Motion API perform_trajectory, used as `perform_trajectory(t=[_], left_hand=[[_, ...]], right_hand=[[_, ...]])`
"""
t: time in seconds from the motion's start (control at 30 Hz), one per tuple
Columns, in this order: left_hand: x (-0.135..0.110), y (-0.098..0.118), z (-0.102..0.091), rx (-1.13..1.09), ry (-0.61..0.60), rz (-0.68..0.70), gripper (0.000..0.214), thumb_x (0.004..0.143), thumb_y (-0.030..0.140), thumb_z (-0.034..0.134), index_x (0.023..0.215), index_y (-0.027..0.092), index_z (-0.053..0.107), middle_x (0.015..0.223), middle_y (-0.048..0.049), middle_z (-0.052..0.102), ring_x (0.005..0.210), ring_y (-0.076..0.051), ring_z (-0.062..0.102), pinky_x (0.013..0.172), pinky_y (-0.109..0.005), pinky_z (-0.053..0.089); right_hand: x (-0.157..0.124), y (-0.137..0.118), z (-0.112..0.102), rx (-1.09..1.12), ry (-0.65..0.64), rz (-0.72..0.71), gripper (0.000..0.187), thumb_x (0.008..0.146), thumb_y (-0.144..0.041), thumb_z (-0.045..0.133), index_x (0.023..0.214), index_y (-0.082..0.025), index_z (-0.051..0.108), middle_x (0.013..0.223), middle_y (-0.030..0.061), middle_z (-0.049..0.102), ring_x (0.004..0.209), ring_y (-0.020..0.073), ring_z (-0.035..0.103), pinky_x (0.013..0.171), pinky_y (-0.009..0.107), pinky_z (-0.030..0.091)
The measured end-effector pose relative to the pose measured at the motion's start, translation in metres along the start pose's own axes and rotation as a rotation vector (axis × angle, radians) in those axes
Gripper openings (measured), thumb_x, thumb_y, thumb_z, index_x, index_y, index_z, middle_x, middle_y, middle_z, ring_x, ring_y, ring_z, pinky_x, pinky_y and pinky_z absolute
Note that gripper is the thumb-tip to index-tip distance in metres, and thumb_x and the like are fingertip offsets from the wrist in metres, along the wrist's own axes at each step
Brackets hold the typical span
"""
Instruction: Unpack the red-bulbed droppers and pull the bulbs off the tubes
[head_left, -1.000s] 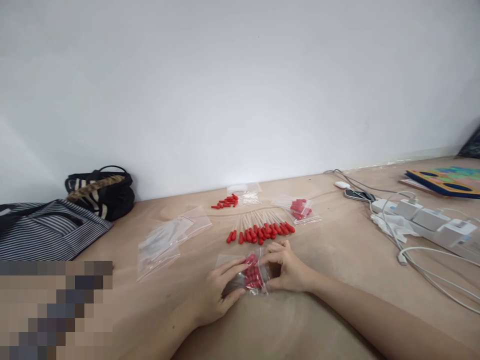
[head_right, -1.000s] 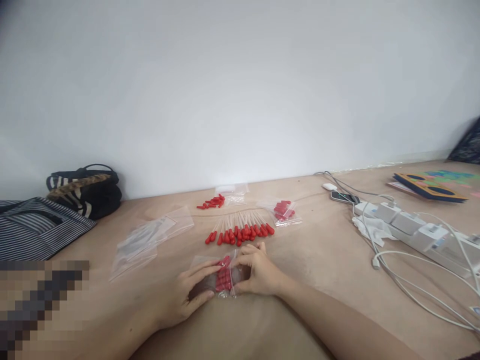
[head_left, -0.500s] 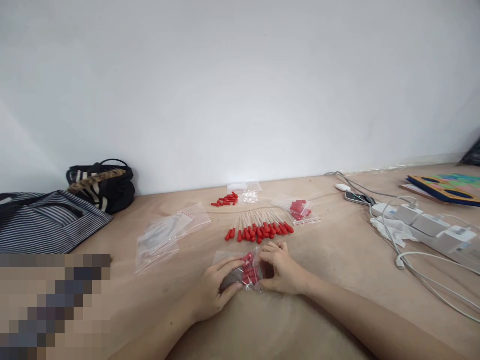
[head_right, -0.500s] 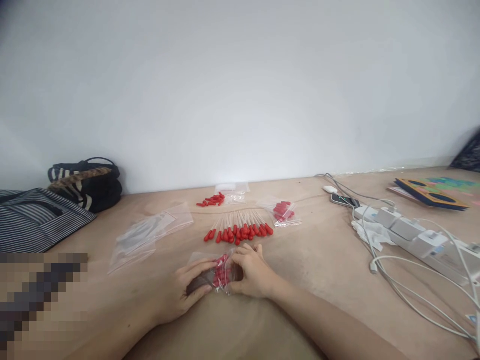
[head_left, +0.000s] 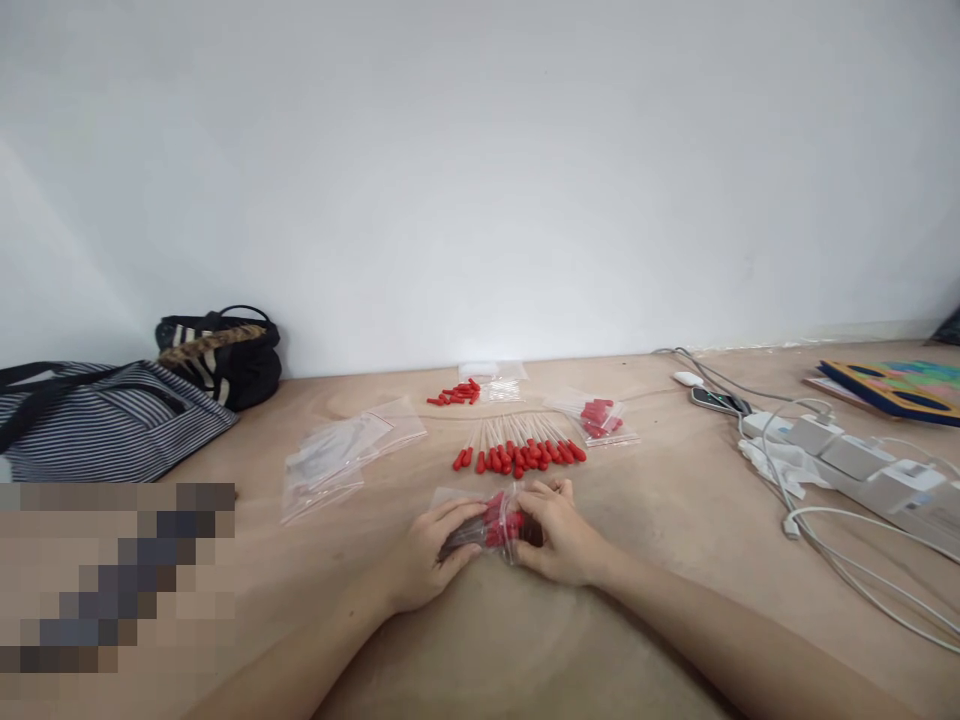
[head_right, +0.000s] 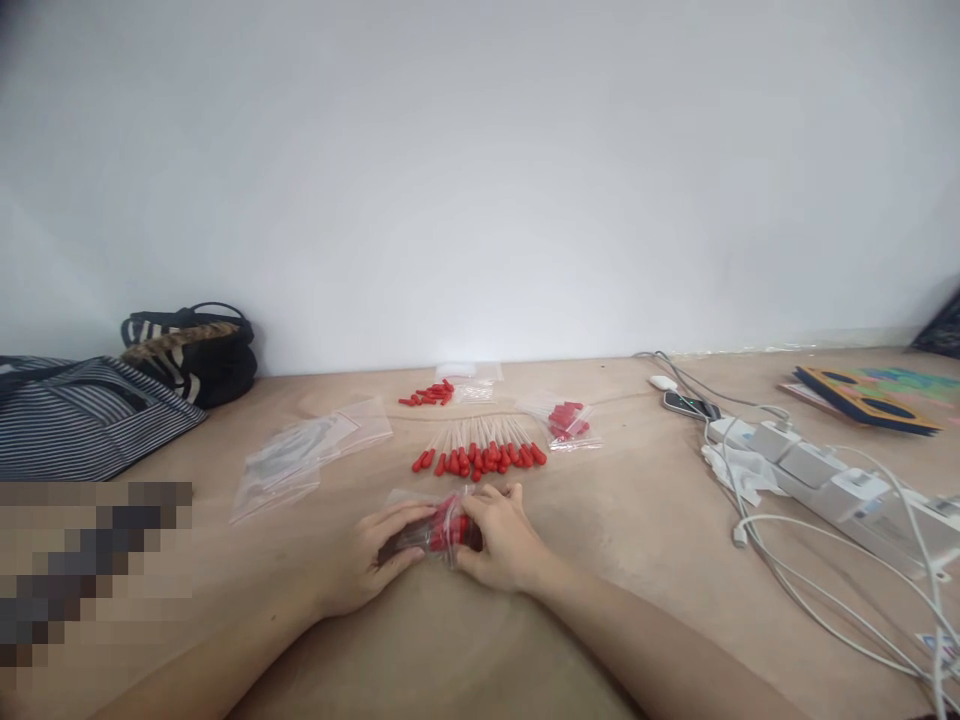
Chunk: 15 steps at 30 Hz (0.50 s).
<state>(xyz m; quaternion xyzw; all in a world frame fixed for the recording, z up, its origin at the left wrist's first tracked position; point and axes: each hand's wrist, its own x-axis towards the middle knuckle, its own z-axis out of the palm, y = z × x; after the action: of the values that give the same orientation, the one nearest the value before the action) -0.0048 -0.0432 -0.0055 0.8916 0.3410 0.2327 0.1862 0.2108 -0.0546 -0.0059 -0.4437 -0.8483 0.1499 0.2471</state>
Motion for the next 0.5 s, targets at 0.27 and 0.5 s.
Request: perform_trajectory(t=[0.27, 0.5], left_hand=[[0.002, 0.001, -0.001, -0.025, -0.026, -0.055, 0.04, 0.083, 0.027, 0.049, 0.123, 0.024, 0.045, 0.124, -0.005, 0.053, 0.112, -0.021, 0.049, 0.095, -0.037, 0.04], [0.003, 0.0, 0.001, 0.04, -0.083, -0.118, 0.039, 0.086, 0.027, 0.04, 0.125, 0.024, 0.045, 0.129, -0.0028, 0.048, 0.116, -0.019, 0.047, 0.099, -0.037, 0.037]], right_hand=[[0.003, 0.006, 0.003, 0.16, 0.002, 0.046, 0.015, 0.074, -0.029, 0.06, 0.089, -0.026, 0.062, 0.081, -0.0014, 0.063, 0.083, 0.0168, 0.051, 0.084, 0.038, 0.022], [0.007, 0.037, 0.002, 0.448, 0.034, 0.152, 0.025, 0.072, -0.039, 0.06, 0.085, -0.018, 0.063, 0.08, 0.0027, 0.065, 0.076, 0.0171, 0.056, 0.078, 0.034, 0.037]])
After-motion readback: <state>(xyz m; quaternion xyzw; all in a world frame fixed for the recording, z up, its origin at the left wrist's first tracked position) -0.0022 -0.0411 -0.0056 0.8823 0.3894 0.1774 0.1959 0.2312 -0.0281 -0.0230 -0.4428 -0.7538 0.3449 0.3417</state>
